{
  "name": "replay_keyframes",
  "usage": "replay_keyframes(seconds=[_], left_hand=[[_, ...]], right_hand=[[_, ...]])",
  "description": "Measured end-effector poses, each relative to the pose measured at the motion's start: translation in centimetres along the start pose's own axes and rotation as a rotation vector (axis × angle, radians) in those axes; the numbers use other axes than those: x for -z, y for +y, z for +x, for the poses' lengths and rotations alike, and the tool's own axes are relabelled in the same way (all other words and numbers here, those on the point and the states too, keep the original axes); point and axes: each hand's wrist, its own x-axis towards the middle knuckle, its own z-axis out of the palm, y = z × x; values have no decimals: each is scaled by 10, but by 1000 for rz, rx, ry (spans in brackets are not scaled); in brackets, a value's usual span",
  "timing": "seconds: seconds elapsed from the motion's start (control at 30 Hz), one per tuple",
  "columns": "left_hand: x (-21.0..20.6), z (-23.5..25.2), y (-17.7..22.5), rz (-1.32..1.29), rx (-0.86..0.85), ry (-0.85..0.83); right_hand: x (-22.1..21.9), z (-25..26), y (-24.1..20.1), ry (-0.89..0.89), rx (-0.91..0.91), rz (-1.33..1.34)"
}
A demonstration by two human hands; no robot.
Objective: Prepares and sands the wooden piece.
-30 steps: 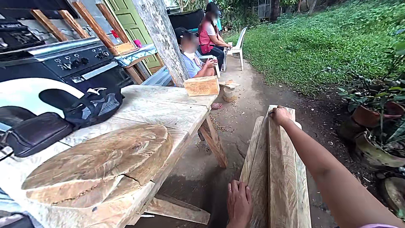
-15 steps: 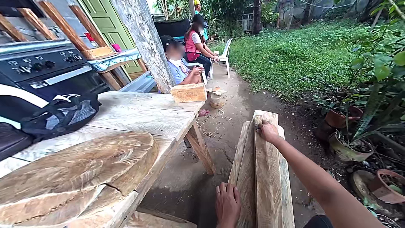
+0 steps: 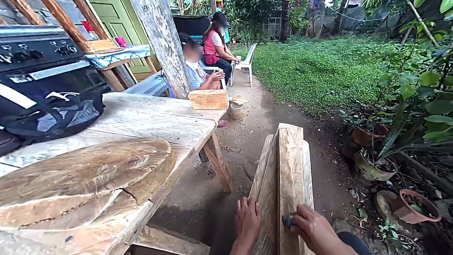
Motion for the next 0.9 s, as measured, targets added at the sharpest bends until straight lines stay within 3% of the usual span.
replay_keyframes(seconds=[0.23,0.4,0.53,0.67,0.9], left_hand=[[-5,1,-2,-11,-6,41],[-6,1,-4,-1,-25,58],[-6,0,-5,-9,-30,74],[-3,0,-7,-23,-37,54],[0,3,-6,-32,-3,-2]], right_hand=[[5,-49,-27,-106,38,173],[2,-47,-23,-91,83,89],[1,3,13,-41,98,-49],[20,84,57,-245,-135,-113],[26,215,133,-240,-422,-168]])
